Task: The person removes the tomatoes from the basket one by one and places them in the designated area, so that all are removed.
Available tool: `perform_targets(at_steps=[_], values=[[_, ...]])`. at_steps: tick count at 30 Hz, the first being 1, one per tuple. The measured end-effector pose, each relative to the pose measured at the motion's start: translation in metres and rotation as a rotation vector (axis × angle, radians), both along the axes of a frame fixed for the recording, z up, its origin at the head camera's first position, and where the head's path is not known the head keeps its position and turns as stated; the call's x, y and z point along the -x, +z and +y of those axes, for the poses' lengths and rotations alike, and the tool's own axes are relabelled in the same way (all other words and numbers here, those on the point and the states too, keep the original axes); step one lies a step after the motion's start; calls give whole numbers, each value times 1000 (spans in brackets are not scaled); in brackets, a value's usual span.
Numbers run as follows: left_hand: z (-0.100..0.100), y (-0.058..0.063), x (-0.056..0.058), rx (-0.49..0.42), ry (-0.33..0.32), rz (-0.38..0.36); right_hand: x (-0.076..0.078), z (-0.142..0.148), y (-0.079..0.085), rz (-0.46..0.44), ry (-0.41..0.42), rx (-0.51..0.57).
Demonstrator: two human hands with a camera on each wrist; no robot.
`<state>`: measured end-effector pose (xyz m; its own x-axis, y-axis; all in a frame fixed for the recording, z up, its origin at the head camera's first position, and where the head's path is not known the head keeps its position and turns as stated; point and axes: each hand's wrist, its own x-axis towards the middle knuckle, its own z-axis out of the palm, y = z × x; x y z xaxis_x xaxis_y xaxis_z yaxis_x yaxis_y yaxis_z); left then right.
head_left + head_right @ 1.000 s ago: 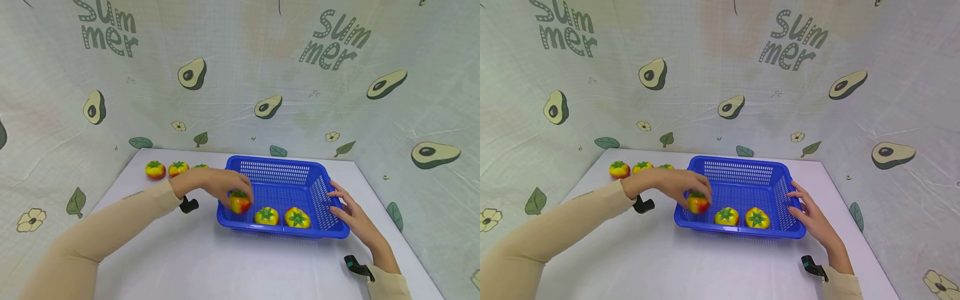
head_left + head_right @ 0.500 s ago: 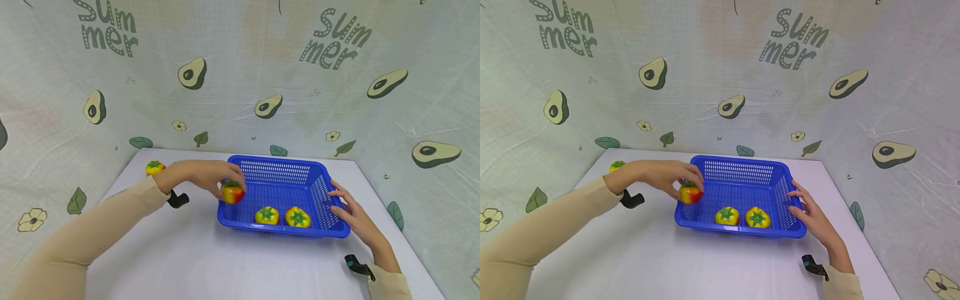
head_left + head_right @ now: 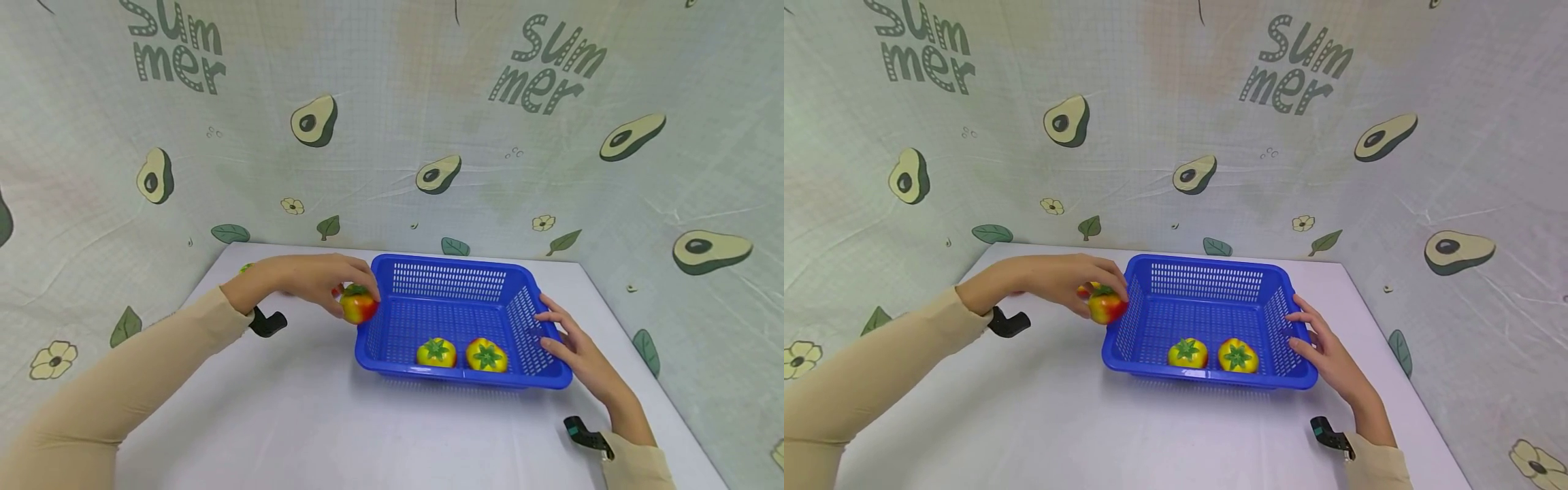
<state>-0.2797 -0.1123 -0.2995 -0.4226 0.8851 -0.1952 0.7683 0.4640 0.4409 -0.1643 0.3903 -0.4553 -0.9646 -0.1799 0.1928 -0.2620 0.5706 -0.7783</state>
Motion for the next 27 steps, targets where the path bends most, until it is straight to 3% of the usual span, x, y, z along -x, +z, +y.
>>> perform_targets(at_steps=[10,19,27], values=[[-20,-3,6,-32,14,8,-2,2,-1,33,21,12],[-41,-10,8,-12,109,-25,0,3,-4,65,18,44],[-53,-20,12,29,137,-15,1,1,-4,60,7,52]])
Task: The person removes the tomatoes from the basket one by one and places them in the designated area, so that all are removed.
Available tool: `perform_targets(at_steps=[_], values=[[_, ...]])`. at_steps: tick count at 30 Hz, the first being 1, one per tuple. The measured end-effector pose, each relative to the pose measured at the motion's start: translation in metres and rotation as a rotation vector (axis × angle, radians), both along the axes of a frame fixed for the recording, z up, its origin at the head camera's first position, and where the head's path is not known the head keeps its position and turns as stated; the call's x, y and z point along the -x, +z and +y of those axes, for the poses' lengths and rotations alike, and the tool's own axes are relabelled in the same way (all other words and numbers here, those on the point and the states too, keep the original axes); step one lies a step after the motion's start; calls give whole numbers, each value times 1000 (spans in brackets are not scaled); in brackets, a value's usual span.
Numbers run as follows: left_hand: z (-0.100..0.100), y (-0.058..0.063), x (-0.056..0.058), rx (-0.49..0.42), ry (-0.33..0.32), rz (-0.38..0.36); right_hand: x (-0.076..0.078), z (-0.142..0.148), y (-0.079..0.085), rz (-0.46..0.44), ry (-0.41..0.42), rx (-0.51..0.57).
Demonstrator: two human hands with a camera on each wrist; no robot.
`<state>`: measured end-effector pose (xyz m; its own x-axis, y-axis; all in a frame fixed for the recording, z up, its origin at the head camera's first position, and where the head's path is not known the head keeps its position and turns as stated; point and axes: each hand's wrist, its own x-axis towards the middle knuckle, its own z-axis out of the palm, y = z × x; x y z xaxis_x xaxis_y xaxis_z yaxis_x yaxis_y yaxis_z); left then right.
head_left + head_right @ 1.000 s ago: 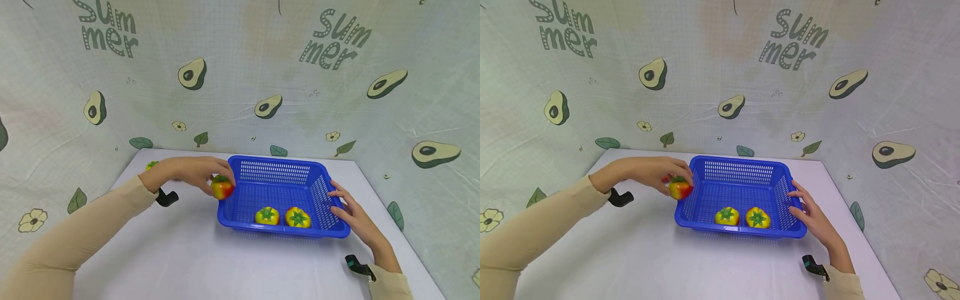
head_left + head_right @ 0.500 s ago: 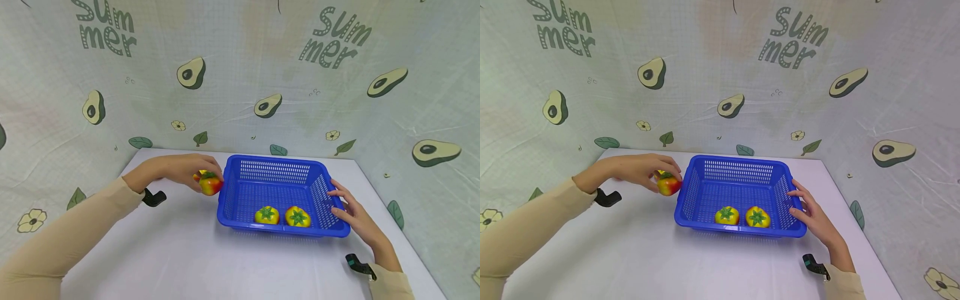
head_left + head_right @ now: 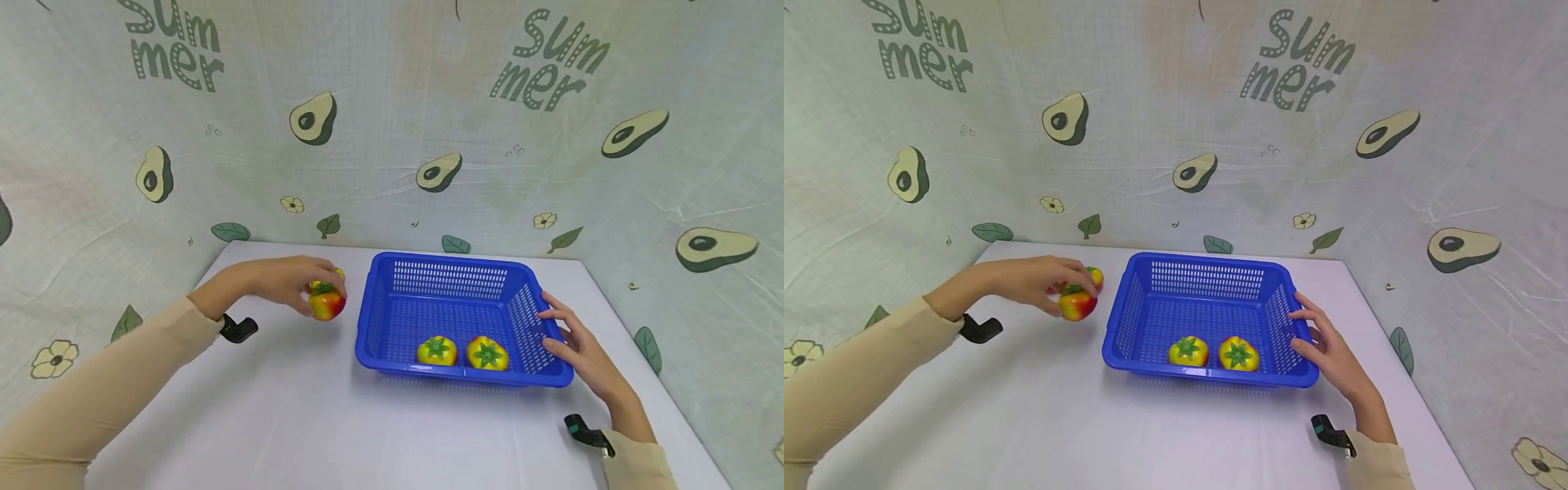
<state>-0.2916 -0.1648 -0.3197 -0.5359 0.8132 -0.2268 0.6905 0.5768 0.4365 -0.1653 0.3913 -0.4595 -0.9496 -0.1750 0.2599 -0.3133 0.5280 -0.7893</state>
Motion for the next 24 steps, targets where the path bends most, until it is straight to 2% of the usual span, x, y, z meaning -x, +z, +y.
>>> perform_targets(at_steps=[12,24], values=[[-15,-16,7,20,22,5,0,2,-1,3,-1,-4],[-19,-44,8,29,32,8,-1,3,-3,-9,-3,2]])
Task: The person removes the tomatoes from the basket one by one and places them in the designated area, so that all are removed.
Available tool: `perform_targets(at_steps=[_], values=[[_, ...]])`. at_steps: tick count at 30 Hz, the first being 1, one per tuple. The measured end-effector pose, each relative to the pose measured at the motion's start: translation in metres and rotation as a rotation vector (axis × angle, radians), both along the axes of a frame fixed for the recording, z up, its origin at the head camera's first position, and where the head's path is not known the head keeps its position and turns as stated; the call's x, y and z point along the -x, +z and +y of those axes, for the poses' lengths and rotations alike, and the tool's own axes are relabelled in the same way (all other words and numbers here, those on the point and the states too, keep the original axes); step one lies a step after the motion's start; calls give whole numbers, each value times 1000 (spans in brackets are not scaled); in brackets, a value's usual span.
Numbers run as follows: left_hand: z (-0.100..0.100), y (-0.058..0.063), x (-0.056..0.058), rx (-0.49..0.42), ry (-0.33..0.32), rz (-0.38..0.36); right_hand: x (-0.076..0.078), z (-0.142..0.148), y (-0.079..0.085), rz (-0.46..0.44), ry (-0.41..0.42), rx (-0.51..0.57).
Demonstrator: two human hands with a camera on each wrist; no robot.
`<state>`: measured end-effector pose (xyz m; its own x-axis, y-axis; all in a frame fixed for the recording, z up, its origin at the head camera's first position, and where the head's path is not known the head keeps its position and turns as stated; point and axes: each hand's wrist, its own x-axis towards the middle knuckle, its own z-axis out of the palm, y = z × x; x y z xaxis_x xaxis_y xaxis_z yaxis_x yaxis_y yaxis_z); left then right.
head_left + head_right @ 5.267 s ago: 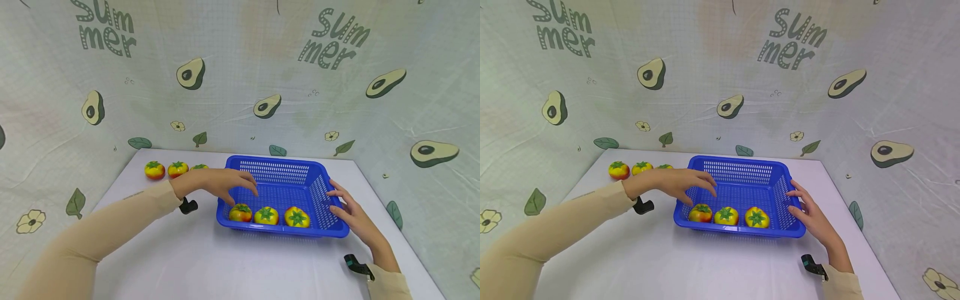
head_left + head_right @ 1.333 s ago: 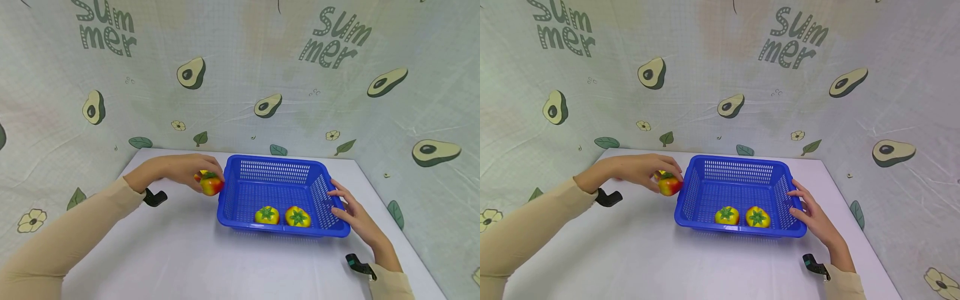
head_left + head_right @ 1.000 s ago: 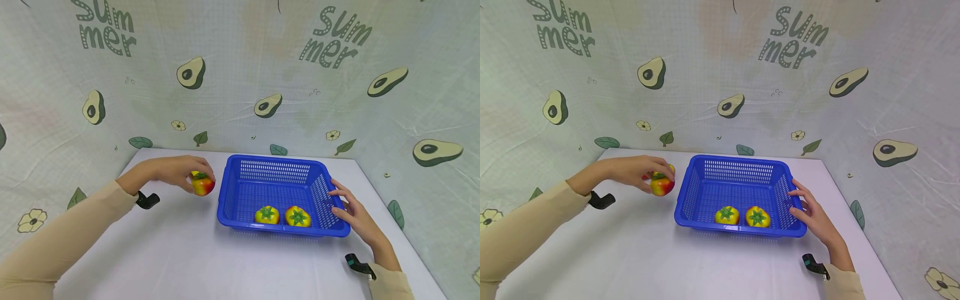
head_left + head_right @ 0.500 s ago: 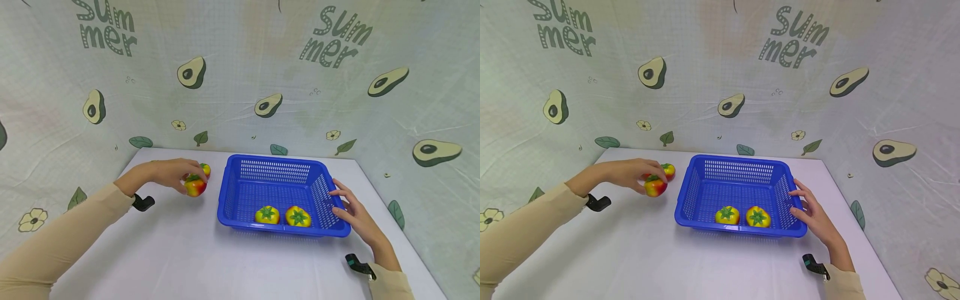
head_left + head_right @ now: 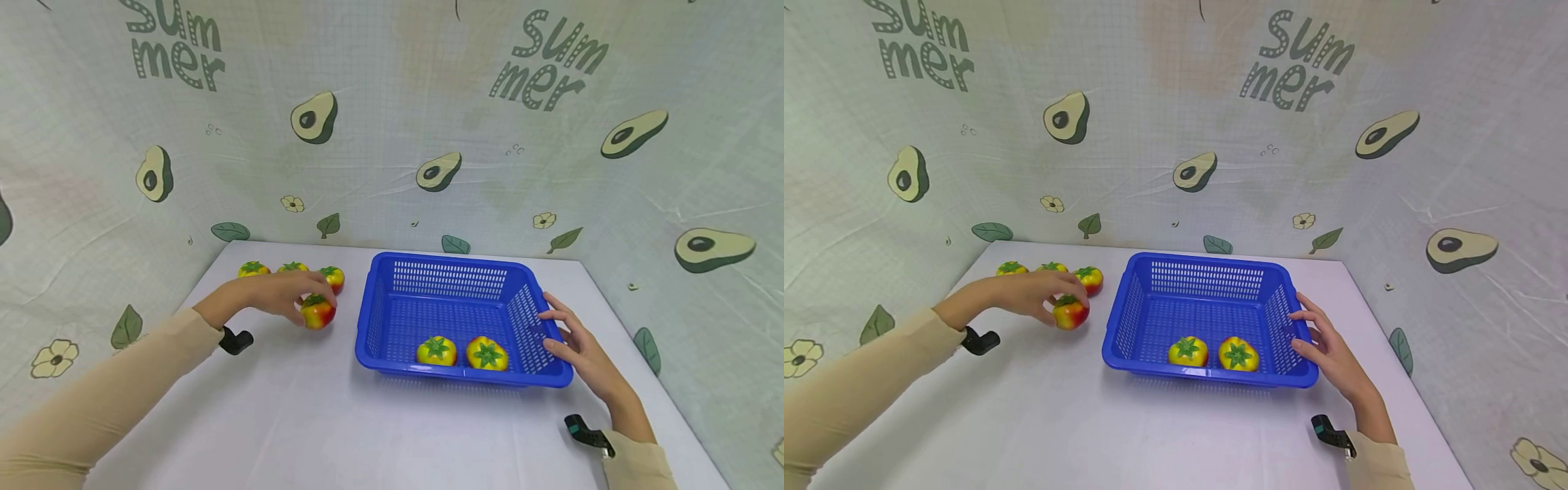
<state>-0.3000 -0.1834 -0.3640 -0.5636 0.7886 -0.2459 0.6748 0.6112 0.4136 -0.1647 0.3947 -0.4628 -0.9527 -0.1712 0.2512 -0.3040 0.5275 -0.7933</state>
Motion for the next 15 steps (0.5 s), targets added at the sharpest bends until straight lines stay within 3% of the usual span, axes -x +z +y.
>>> perform_targets(at_steps=[7,15], values=[[1,-18,1,35,-3,-5,1,1,0,-9,-5,-12],[3,-28,4,35,-3,9,1,0,1,-18,-7,-6]])
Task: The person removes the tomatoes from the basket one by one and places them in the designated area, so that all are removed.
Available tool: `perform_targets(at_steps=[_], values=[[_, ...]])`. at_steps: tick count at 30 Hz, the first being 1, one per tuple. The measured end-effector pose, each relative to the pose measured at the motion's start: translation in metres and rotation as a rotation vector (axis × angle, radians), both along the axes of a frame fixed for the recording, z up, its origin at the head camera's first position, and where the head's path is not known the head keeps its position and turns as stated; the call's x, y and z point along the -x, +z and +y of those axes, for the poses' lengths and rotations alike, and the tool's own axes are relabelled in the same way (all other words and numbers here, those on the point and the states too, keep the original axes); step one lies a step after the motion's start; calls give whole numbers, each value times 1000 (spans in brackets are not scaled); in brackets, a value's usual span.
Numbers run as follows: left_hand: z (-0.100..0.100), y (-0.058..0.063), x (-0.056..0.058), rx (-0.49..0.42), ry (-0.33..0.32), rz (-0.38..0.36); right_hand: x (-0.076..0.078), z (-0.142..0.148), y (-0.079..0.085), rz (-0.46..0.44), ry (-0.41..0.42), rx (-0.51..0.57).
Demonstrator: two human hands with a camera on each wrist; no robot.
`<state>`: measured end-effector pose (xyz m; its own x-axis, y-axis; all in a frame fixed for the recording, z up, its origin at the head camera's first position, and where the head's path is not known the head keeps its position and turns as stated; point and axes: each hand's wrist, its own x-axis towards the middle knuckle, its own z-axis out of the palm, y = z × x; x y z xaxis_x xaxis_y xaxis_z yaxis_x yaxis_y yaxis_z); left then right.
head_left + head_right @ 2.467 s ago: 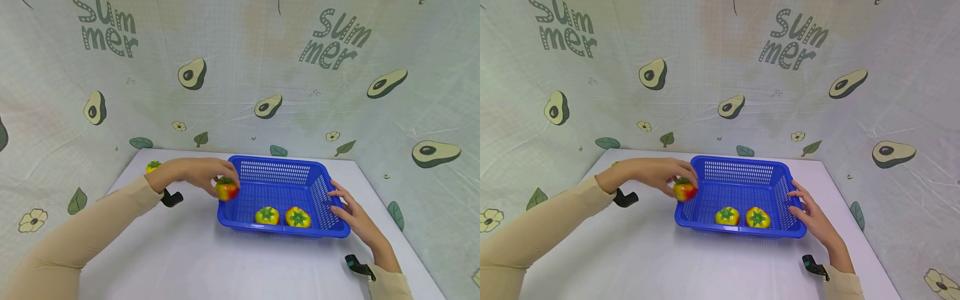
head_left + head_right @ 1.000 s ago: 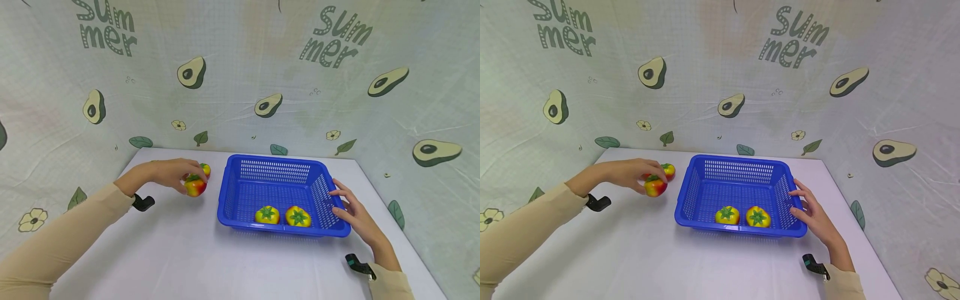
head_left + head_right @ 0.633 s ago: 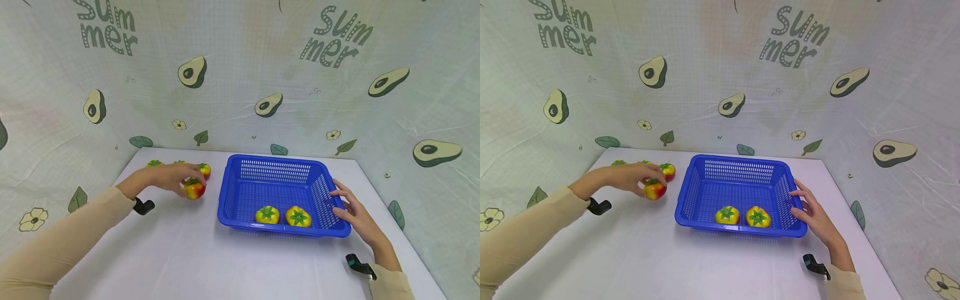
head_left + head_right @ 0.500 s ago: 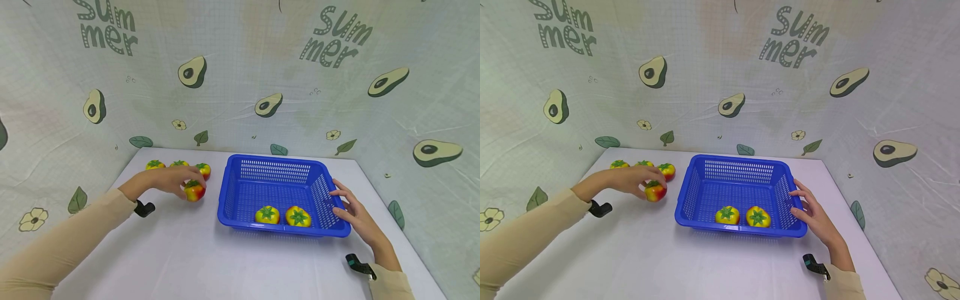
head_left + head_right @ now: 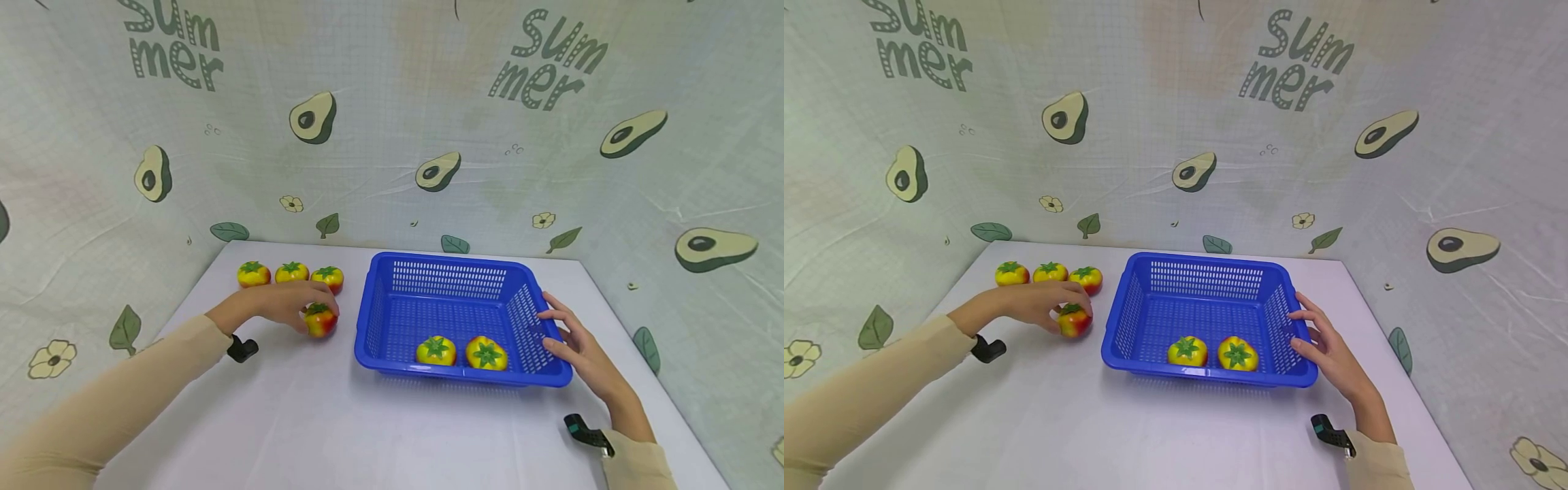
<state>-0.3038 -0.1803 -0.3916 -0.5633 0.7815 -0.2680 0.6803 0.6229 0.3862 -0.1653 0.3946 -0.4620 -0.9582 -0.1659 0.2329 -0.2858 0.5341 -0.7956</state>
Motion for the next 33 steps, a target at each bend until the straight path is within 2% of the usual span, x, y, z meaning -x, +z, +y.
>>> perform_targets(at_steps=[15,25,33], values=[[-6,-8,8,23,16,6,0,0,2,-2,0,0],[-7,-4,7,14,31,-16,0,0,2,4,10,4],[-8,-7,9,21,35,-13,1,0,1,13,9,3]])
